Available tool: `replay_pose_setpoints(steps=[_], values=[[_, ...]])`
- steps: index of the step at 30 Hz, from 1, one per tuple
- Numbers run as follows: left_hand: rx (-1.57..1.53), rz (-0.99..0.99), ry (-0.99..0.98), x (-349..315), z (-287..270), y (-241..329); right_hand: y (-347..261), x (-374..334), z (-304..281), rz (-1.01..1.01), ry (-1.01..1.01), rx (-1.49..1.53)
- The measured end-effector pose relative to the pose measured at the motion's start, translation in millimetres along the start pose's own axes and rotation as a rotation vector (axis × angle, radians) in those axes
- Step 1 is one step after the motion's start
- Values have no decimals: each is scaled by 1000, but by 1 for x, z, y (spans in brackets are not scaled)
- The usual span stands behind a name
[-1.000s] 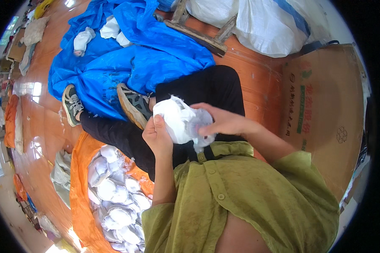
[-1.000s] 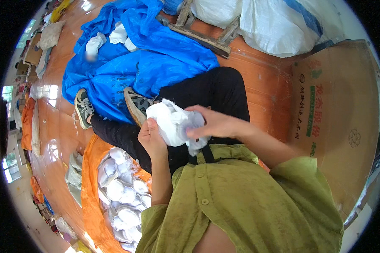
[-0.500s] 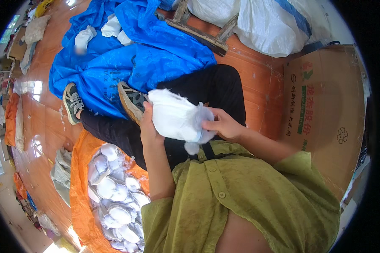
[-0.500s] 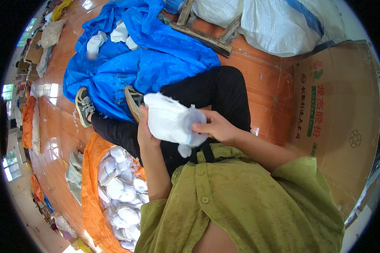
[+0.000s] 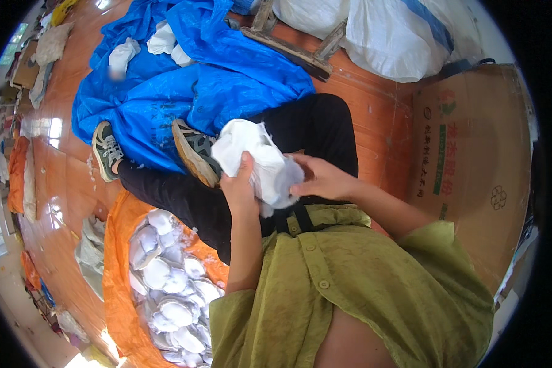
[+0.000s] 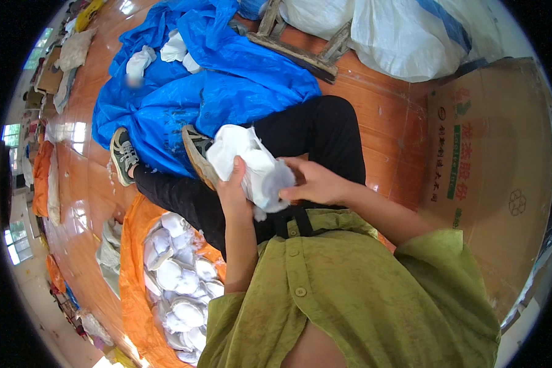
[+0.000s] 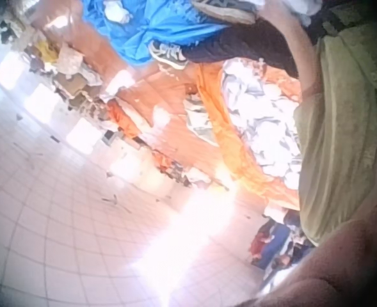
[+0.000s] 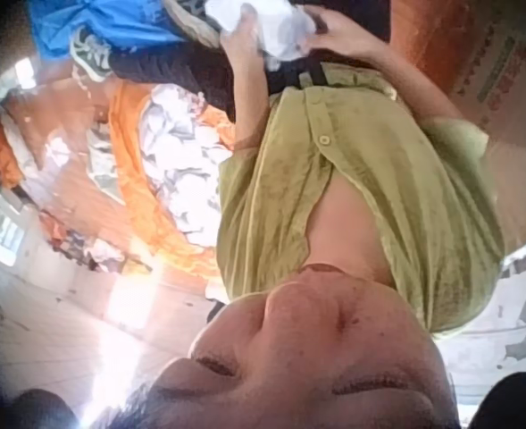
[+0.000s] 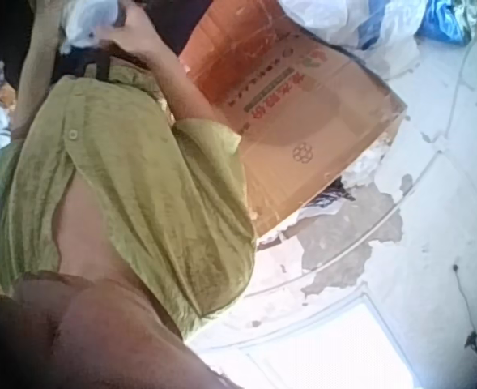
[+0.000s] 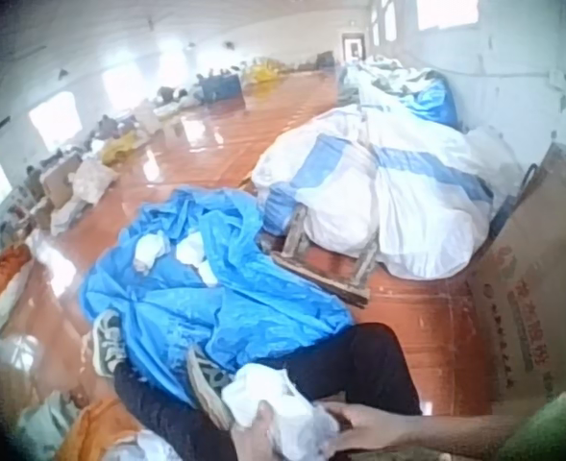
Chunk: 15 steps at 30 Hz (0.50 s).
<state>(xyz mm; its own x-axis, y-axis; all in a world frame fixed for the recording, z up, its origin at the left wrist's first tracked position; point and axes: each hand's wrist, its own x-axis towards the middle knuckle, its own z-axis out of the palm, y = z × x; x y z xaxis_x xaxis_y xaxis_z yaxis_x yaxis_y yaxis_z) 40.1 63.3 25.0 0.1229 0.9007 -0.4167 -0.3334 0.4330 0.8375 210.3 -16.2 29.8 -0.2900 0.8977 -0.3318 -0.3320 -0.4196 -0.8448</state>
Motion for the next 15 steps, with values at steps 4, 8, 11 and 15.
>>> replay_pose_setpoints(steps=[4,8,11,15], values=[[461,385,65,-4,5,4,-2,8,2,-158,219,-137],[444,323,66,-11,10,4,-6,13,19,-176,186,-524],[-181,-110,13,-8,8,13,-10,10,20,-230,171,-552],[-382,-269,-198,2,-5,1,-7,7,19,-338,280,-593]])
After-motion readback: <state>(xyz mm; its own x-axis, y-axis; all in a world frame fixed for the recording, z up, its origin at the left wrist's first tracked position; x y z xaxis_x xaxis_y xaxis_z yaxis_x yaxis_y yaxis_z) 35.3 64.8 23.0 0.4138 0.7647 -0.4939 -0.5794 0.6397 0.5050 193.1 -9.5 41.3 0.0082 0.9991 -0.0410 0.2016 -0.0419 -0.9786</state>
